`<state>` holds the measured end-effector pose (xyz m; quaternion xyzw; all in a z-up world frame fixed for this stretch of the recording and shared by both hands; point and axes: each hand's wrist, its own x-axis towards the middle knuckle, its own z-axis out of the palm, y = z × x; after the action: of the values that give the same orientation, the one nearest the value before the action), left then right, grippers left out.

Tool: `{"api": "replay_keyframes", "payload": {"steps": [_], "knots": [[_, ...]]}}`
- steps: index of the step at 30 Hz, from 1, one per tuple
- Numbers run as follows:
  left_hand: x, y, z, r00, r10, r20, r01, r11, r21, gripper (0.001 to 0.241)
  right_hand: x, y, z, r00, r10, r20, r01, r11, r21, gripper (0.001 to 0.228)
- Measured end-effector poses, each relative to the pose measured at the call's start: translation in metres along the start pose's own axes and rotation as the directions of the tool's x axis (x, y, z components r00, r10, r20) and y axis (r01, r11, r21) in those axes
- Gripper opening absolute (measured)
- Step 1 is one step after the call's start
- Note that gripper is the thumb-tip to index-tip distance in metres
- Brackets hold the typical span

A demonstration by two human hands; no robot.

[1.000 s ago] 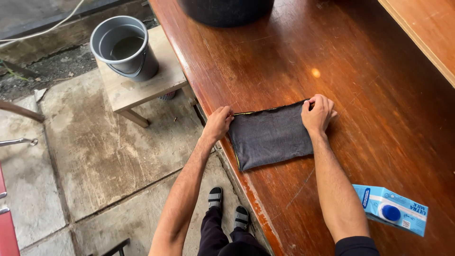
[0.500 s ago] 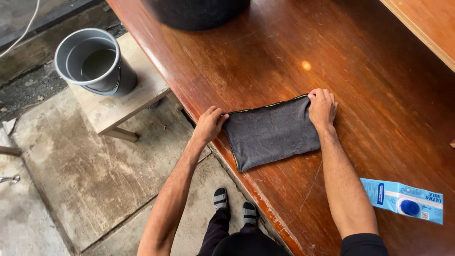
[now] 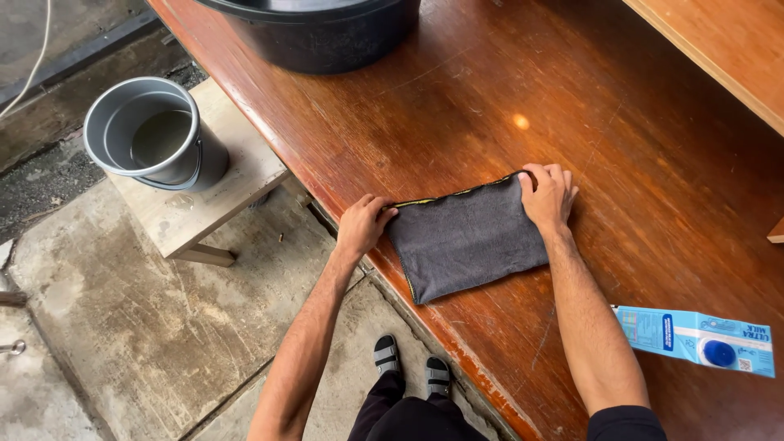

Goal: Wiping down milk cartons with a cloth on a counter.

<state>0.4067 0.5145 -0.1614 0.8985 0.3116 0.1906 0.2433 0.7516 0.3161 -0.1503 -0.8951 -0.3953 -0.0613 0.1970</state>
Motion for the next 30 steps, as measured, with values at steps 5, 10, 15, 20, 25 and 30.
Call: {"api": "replay_keyframes", "payload": {"steps": [5, 10, 15, 20, 25, 30], "knots": [[0.002, -0.006, 0.005, 0.998, -0.032, -0.045, 0.034, 0.999, 0.041, 0.019, 0.004, 0.0, 0.014, 0.993, 0.101, -0.057, -0.101, 0.995, -0.011, 0.009], [0.002, -0.013, 0.001, 0.985, 0.1, -0.144, -0.102, 0.995, -0.008, 0.017, 0.003, -0.005, 0.014, 0.979, 0.144, -0.143, -0.141, 0.99, 0.03, 0.009], [0.013, -0.017, -0.003, 0.958, 0.156, -0.242, -0.18, 0.98, -0.079, 0.02, 0.002, -0.008, 0.015, 0.98, 0.143, -0.141, -0.142, 0.99, 0.017, 0.012], [0.016, -0.006, -0.01, 0.973, 0.108, -0.206, -0.086, 0.99, 0.114, 0.021, 0.007, -0.008, 0.019, 0.984, 0.16, -0.084, -0.165, 0.985, -0.048, 0.014], [0.016, -0.006, -0.002, 0.976, 0.062, -0.211, -0.015, 0.976, 0.216, 0.019, 0.008, -0.009, 0.019, 0.982, 0.185, -0.031, -0.188, 0.977, -0.103, 0.013], [0.022, -0.026, 0.006, 0.974, 0.156, -0.163, -0.141, 0.985, 0.102, 0.025, 0.016, 0.002, 0.021, 0.968, 0.235, 0.089, -0.225, 0.967, -0.116, 0.016]]}}
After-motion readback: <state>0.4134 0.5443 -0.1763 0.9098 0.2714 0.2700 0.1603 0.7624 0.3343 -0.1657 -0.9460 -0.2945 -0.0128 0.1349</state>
